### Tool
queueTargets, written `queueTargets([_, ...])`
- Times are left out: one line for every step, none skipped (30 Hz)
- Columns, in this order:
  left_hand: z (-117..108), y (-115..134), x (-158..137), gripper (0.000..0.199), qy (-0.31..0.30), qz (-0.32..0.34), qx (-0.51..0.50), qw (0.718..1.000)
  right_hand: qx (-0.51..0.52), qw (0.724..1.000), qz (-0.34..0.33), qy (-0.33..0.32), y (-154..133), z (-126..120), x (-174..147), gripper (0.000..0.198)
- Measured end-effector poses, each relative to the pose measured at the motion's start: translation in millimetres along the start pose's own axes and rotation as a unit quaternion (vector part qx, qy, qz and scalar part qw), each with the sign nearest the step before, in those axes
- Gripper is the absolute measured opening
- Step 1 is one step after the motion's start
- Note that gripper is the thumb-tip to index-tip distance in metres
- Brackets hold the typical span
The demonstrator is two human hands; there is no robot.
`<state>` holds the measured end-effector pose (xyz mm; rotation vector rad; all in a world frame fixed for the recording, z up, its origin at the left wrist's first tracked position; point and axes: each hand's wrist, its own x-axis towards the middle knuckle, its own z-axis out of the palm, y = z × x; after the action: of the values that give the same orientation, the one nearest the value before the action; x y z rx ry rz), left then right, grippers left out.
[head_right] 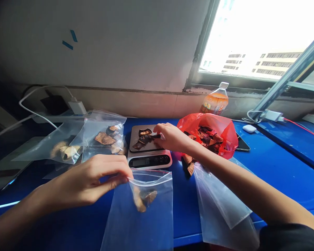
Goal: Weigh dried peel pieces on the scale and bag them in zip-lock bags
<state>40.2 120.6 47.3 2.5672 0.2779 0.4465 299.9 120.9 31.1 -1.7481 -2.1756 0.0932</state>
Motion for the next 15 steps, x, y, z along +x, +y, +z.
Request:
queueTargets([-0.3, -0.4, -0.6, 0.014, 0.001, -0.002, 0.000, 1.000, -0.010, 1.000, -0.003, -0.011, 1.4, 1.1, 0.9, 0.022])
queueTargets([-0.6, -1.0, -1.1, 0.014, 0.003, -0.004, 0.003, 1.000, -0.023, 1.000, -0.009, -0.018, 1.9, 0.7, 0.4, 0.019])
queueTargets([-0.8, -1.6, -1.5, 0.013, 0.004, -0.006, 0.007, 1.000, -0.037, 0.999, -0.016, -0.022, 1.5, -0.9, -1.2, 0.017])
queueTargets([-0.9, -2.2, -1.8, 0.013, 0.005, -0.009, 0.011, 1.000, -0.051, 0.998, -0.021, -0.022, 0.5, -3.4, -3.6, 0.018])
queueTargets([-0.8, -2.8, -1.9, 0.014, 0.006, -0.012, 0.014, 1.000, -0.060, 0.998, -0.024, -0.020, -1.3, -6.6, -6.9, 0.020])
queueTargets([-0.7, -3.2, -1.9, 0.014, 0.007, -0.012, 0.015, 1.000, -0.057, 0.998, -0.024, -0.013, -3.8, -10.4, -10.9, 0.021])
queueTargets([-0.5, -3.4, -1.6, 0.014, 0.009, -0.013, 0.015, 1.000, -0.044, 0.999, -0.023, -0.003, -7.2, -14.6, -15.7, 0.022])
queueTargets([-0.2, -3.4, -1.3, 0.014, 0.011, -0.013, 0.015, 1.000, -0.021, 0.999, -0.028, 0.008, -11.6, -19.3, -21.3, 0.022])
queueTargets([0.1, -3.3, -0.9, 0.014, 0.014, -0.013, 0.015, 1.000, 0.009, 0.999, -0.039, 0.015, -17.0, -24.4, -27.8, 0.021])
queueTargets([0.3, -3.0, -0.5, 0.014, 0.019, -0.013, 0.015, 1.000, 0.040, 0.997, -0.057, 0.013, -23.3, -29.7, -35.1, 0.020])
queueTargets([0.5, -2.7, 0.0, 0.014, 0.024, -0.014, 0.015, 1.000, 0.066, 0.995, -0.080, 0.003, -30.1, -35.1, -42.8, 0.020])
queueTargets([0.7, -2.3, 0.5, 0.014, 0.029, -0.015, 0.015, 0.999, 0.085, 0.991, -0.104, -0.016, -37.2, -40.4, -50.5, 0.019])
queueTargets([0.9, -1.8, 0.9, 0.013, 0.032, -0.016, 0.016, 0.999, 0.097, 0.987, -0.125, -0.040, -43.9, -45.1, -57.5, 0.019])
queueTargets([1.0, -1.4, 1.3, 0.013, 0.035, -0.016, 0.016, 0.999, 0.106, 0.982, -0.142, -0.066, -49.7, -49.1, -63.3, 0.019])
queueTargets([1.2, -1.0, 1.6, 0.013, 0.036, -0.015, 0.018, 0.999, 0.114, 0.977, -0.155, -0.092, -54.1, -52.0, -67.0, 0.019])
